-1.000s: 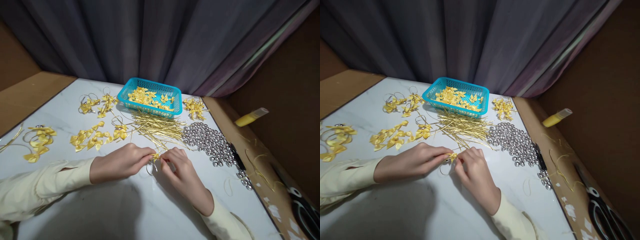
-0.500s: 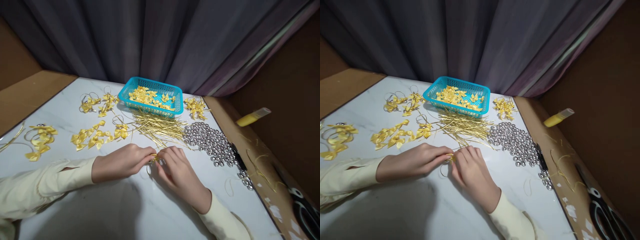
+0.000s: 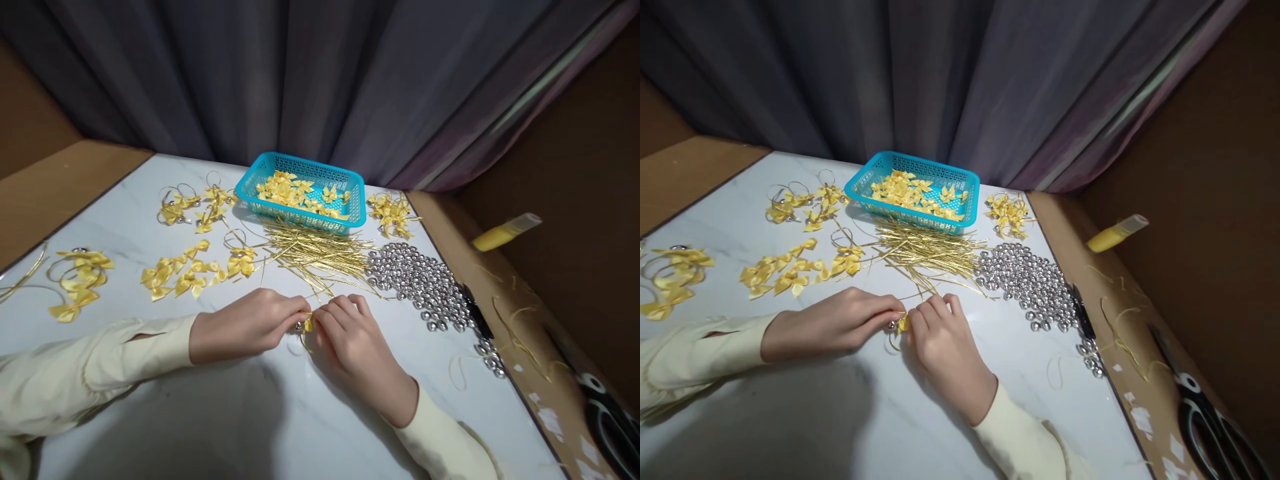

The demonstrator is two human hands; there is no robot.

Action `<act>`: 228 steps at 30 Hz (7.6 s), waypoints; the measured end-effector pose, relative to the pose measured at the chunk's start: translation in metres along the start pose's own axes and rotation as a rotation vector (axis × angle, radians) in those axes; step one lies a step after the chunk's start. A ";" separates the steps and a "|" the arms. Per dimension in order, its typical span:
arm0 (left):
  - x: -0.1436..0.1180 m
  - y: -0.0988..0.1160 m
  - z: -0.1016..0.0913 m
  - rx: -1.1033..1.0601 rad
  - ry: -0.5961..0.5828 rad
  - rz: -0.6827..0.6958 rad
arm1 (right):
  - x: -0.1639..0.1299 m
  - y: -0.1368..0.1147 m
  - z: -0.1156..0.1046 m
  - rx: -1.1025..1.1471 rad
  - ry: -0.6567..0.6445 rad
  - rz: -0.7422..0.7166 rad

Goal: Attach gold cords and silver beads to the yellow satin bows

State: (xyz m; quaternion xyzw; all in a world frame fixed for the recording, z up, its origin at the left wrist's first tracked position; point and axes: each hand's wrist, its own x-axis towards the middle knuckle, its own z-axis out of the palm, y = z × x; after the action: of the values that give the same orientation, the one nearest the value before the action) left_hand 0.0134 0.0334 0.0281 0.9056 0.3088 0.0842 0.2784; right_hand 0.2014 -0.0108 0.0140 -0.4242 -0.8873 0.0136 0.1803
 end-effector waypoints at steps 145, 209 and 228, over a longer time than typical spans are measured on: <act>0.000 -0.015 -0.070 -1.295 -0.288 -0.406 | -0.006 0.070 -0.042 1.035 -0.309 0.423; 0.030 0.033 -0.024 -0.640 -0.357 -0.184 | -0.011 0.065 -0.061 0.846 -0.408 0.152; 0.035 0.016 -0.024 -0.526 0.169 0.093 | -0.011 0.028 -0.038 -0.056 0.303 -0.222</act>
State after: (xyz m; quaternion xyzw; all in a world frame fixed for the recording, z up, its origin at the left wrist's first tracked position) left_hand 0.0417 0.0554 0.0563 0.8049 0.2567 0.2496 0.4731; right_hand 0.2411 -0.0066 0.0407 -0.3258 -0.8915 -0.0952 0.3002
